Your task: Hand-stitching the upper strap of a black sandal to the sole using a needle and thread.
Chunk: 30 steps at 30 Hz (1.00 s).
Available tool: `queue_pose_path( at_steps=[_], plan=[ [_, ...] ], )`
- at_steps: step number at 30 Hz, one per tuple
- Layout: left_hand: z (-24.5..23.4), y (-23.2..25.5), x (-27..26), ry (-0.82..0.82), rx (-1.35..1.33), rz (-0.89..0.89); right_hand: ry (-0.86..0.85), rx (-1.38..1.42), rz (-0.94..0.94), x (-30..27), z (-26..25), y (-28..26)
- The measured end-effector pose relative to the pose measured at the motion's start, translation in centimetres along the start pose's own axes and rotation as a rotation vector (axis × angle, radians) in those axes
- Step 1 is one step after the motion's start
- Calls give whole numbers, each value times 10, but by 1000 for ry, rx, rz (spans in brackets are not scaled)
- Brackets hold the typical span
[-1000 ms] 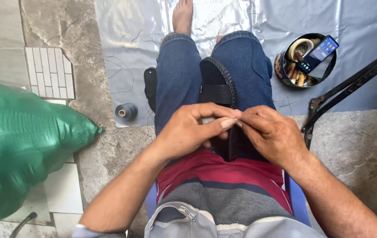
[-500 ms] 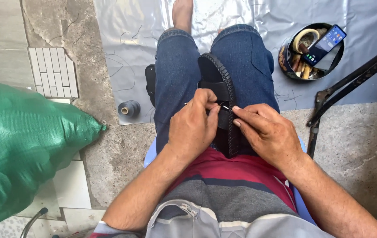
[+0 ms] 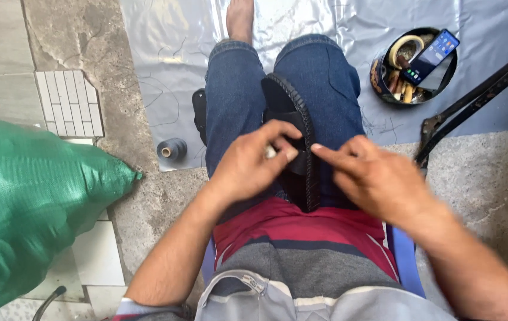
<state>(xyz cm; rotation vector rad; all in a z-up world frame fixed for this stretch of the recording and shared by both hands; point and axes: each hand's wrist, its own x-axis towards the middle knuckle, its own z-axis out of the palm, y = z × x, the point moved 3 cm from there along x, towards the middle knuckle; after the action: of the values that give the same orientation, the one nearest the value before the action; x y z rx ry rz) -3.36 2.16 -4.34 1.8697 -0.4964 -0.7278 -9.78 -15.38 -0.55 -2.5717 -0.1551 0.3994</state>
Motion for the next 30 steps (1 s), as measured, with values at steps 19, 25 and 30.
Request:
queue_pose_path(
  at_steps=[19,25,30],
  plan=[
    [18,5,-41,346,468,155,126,798,-67,17,31,26],
    [7,7,-39,193,86,-74,20,937,-97,21,27,10],
    [17,-16,-27,59,-538,-265,204,477,-324,28,31,-9]
  ],
)
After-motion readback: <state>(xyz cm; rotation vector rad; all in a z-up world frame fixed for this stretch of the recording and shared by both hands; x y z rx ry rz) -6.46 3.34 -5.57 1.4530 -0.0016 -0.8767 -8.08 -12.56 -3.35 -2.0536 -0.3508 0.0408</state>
